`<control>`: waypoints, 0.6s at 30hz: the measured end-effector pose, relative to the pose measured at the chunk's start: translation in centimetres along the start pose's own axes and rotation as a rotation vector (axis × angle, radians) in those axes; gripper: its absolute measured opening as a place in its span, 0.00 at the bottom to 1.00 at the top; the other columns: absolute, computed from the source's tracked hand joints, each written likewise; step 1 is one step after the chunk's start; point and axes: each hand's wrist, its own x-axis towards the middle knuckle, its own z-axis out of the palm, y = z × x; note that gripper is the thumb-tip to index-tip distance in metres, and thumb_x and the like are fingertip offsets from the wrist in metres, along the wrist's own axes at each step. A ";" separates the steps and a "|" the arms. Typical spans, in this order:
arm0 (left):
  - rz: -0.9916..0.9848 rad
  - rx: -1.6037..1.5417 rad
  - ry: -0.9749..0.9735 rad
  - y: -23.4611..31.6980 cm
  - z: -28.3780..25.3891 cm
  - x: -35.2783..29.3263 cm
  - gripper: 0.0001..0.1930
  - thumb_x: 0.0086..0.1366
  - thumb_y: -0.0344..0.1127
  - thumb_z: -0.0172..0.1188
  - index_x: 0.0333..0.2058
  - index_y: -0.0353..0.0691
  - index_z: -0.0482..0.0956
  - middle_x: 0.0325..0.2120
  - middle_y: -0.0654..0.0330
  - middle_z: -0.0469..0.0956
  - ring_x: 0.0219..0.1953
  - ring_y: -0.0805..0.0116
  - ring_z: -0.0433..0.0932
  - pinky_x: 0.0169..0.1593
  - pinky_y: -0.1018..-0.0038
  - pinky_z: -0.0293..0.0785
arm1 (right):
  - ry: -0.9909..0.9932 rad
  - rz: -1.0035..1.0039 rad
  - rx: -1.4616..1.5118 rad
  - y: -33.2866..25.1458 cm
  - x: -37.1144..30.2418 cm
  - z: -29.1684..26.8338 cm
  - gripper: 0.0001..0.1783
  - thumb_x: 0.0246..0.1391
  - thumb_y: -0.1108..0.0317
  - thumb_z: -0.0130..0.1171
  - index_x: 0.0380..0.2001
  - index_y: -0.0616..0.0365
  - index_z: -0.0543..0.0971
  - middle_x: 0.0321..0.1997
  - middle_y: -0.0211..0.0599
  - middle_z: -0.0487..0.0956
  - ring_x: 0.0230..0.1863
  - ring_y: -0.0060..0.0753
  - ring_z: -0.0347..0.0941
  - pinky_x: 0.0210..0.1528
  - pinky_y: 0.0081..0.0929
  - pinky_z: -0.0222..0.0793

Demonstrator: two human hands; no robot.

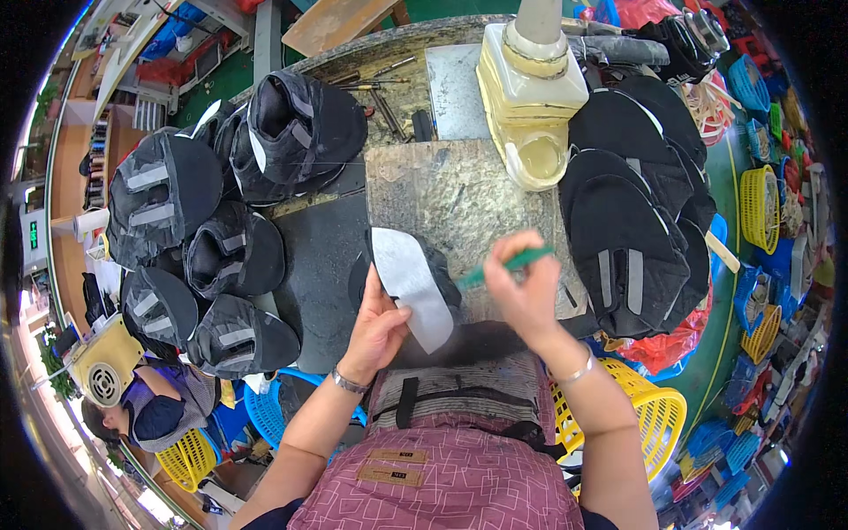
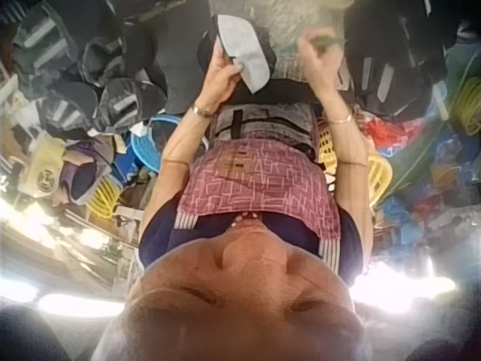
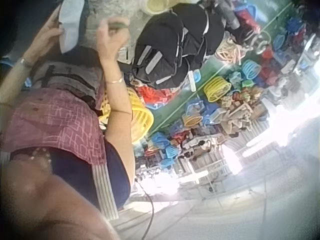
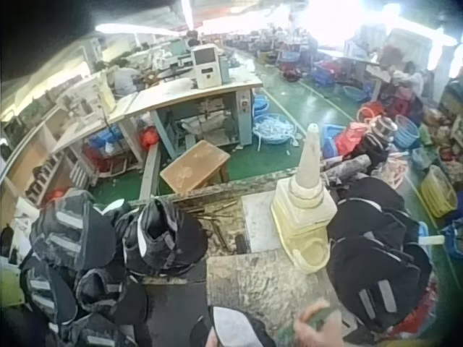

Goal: The person applies adhesive to shoe parts one at a time using a plastic applicator tool, then sorts and stacks the shoe pieces on the workbench and into a basket.

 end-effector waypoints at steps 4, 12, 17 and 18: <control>0.038 -0.058 -0.052 0.5 -0.4 1.0 0.40 0.50 0.18 0.44 0.59 0.51 0.37 0.52 0.61 0.58 0.52 0.69 0.62 0.47 0.75 0.65 | 0.023 0.188 0.397 0.5 2.5 1.5 0.06 0.44 0.77 0.51 0.24 0.59 0.64 0.27 0.31 0.68 0.28 0.17 0.62 0.31 0.15 0.60; -0.030 0.111 -0.036 -0.4 -0.6 1.2 0.40 0.51 0.16 0.44 0.59 0.52 0.37 0.52 0.60 0.58 0.53 0.67 0.62 0.51 0.69 0.63 | -0.171 0.188 -0.159 -0.4 5.0 2.0 0.07 0.43 0.71 0.52 0.20 0.57 0.65 0.20 0.26 0.66 0.21 0.14 0.58 0.23 0.12 0.55; 0.030 -0.029 -0.046 0.2 -0.6 2.0 0.40 0.51 0.16 0.44 0.59 0.51 0.36 0.52 0.59 0.59 0.52 0.67 0.63 0.51 0.71 0.64 | -0.007 0.104 0.163 2.0 0.3 1.2 0.08 0.42 0.74 0.55 0.21 0.56 0.64 0.20 0.27 0.68 0.23 0.16 0.61 0.25 0.17 0.59; 0.071 -0.120 -0.019 0.4 -0.5 2.2 0.40 0.51 0.16 0.44 0.59 0.50 0.36 0.51 0.59 0.59 0.52 0.66 0.63 0.50 0.71 0.64 | -0.066 0.022 0.090 3.0 -1.3 0.6 0.09 0.42 0.75 0.55 0.22 0.56 0.64 0.22 0.28 0.69 0.24 0.16 0.62 0.27 0.18 0.60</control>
